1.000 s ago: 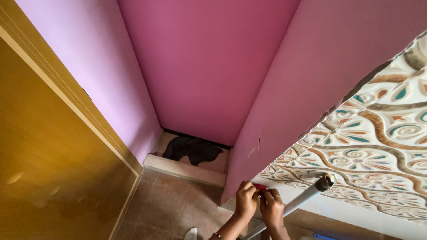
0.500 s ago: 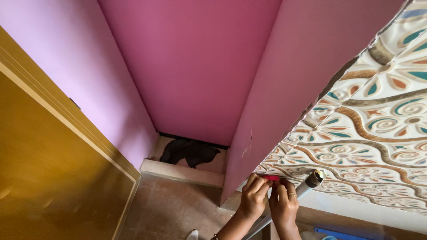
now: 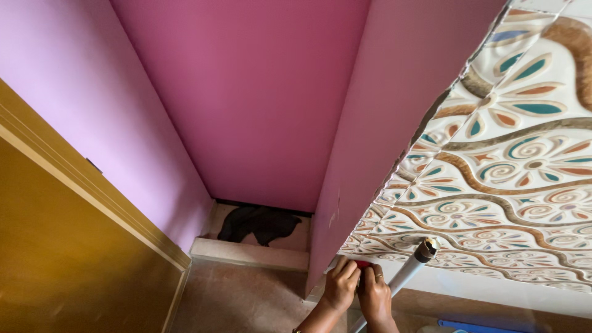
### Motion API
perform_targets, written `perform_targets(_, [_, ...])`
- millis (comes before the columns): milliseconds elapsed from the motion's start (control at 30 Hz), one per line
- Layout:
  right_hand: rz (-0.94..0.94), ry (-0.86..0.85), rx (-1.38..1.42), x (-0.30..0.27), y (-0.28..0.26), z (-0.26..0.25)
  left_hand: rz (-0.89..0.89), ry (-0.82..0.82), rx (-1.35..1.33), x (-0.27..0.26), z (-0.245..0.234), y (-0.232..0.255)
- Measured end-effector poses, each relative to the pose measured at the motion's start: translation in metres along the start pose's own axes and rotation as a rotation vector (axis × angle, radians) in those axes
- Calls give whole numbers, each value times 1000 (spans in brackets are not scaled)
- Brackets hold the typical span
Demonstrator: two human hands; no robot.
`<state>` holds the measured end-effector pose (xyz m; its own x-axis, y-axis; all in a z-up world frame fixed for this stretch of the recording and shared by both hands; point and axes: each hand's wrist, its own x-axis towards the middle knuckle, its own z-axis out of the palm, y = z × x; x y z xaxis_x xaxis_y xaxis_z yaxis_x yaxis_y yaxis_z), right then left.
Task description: The person is cleaning the tiles of a wall by wiping them with a red cloth.
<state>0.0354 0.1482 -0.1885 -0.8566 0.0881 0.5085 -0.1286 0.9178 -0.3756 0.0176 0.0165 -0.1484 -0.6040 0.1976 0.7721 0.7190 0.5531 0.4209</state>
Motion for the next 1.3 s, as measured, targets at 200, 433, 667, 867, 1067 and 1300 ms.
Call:
perform_targets(200, [25, -10, 117, 3, -7, -12, 113, -32, -48, 9, -18, 0])
perform_targets(433, [-111, 468, 185, 44, -83, -114, 136, 260, -169, 77, -74, 59])
perform_targets(667, [-138, 694, 74, 92, -103, -239, 286, 229, -262, 160, -104, 144])
perform_targets(867, [-190, 671, -73, 130, -62, -297, 295, 172, -72, 219, -68, 201])
perform_targets(1067, [-183, 688, 104, 125, -27, -276, 260, 142, -24, 203, -25, 207])
perform_targets(1300, [-170, 666, 188, 91, 22, -217, 237, 200, 6, 149, 20, 178])
